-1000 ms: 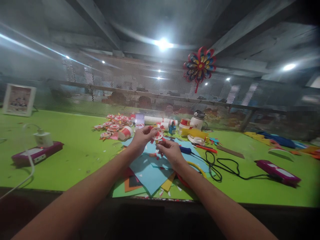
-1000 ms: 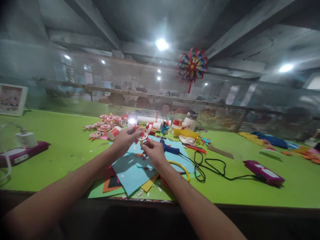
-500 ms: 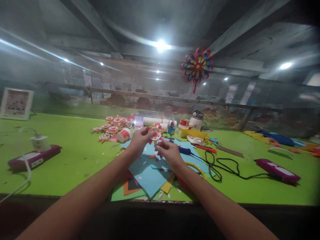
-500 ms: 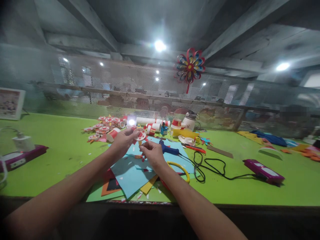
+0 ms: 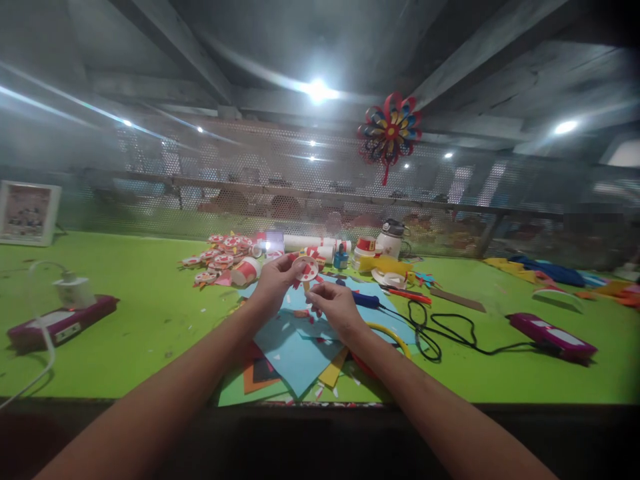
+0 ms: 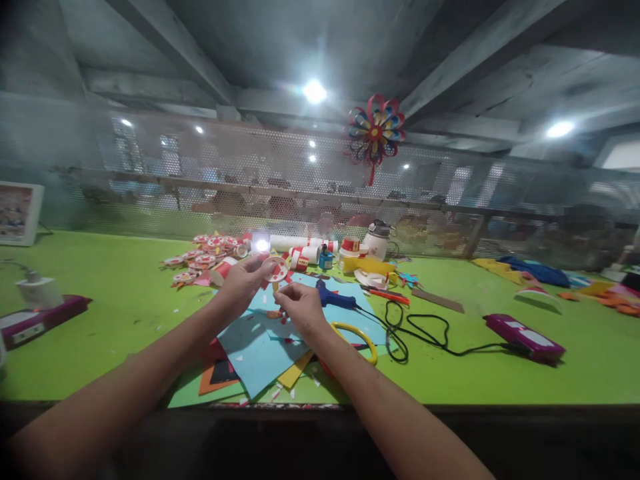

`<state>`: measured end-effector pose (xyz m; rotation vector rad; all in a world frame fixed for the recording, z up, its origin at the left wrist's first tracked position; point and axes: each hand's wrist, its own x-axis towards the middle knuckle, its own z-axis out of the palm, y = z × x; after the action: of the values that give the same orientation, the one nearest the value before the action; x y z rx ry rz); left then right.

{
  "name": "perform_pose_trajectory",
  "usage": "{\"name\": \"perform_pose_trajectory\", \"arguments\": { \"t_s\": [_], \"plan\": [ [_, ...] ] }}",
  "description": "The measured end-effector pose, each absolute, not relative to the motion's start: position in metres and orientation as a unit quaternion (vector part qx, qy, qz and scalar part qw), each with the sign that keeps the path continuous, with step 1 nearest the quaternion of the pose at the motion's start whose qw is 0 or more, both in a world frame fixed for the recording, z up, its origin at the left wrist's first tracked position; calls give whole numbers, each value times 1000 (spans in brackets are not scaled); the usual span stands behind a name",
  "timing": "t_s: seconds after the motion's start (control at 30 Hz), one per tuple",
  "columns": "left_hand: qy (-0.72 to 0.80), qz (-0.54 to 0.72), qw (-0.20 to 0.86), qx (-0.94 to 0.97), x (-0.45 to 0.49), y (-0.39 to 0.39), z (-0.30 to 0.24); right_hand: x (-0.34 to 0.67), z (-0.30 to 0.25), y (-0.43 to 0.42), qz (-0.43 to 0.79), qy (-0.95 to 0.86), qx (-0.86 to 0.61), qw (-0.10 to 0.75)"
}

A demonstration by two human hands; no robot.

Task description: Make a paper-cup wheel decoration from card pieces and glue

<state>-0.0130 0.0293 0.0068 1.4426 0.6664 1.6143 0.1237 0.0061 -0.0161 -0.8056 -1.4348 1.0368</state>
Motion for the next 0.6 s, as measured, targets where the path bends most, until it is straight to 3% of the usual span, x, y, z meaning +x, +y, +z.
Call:
{"name": "perform_pose_trajectory", "arguments": {
  "t_s": [0.6],
  "plan": [
    [275,663,391,576,-15,35,2,123,-18,6,424,-606,-351,575]
  ]
}}
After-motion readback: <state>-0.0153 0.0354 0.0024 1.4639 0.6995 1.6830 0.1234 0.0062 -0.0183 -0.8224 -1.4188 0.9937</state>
